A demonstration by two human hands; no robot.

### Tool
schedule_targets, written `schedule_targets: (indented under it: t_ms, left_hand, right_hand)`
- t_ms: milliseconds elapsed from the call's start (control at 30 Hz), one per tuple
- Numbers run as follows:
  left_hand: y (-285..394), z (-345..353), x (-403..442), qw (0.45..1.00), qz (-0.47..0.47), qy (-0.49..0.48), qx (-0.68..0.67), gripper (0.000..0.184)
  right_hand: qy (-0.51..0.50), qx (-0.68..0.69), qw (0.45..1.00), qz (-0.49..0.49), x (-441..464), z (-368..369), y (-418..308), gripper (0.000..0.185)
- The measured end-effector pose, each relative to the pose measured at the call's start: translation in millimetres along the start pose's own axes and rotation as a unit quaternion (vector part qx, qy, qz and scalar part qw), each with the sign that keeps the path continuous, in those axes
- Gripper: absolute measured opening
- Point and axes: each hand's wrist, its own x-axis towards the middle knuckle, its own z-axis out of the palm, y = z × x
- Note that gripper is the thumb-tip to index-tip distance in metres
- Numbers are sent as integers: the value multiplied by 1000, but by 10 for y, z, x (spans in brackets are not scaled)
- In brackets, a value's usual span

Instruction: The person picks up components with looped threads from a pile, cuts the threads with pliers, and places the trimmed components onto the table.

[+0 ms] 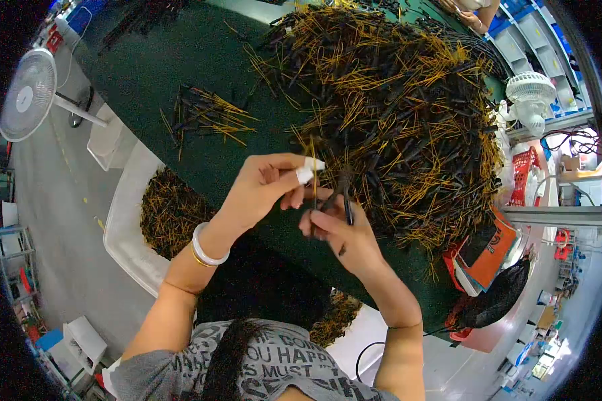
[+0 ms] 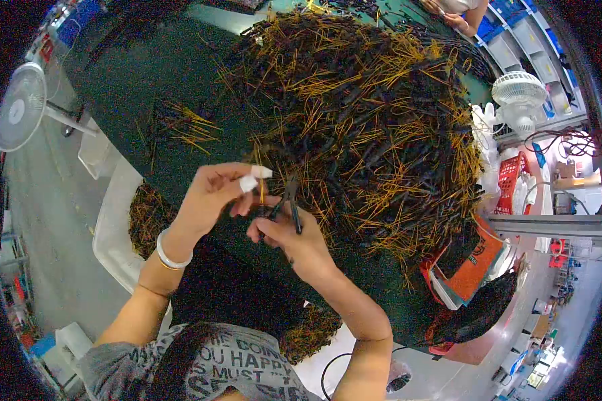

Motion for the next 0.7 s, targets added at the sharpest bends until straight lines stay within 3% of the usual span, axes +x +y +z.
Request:
schedule_targets:
  t_ms: [33, 67, 133, 333, 400, 433, 533, 700]
  left_hand:
    - [19, -19, 5, 1000, 1, 17, -4, 22]
    - [77, -15, 13, 1000, 1, 26, -2, 23]
    - [42, -53, 50, 996, 33, 76, 45, 23]
    - [72, -76, -41, 995, 27, 92, 24, 24]
    - [100, -2, -48, 995, 58, 81, -19, 24]
    - [108, 36, -41, 993, 83, 64, -45, 25]
    - [56, -3, -67, 991, 77, 17, -108, 27]
    - [-28, -12, -51, 970, 92, -23, -225, 28]
  right_hand:
    - [-43, 167, 984, 51, -12, -12, 3, 37]
    - [-53, 198, 977, 58, -16, -7, 24, 40]
    - [-61, 201, 977, 41, 15, -42, 112, 39]
    - [-126, 252, 958, -48, -53, -30, 12, 31]
    - [-9, 10, 1000, -3, -86, 14, -62, 28]
    - [6, -70, 996, -59, -70, 50, -37, 24]
    - [55, -134, 985, -90, -68, 105, 93, 23]
    - [46, -158, 981, -105, -116, 158, 87, 25]
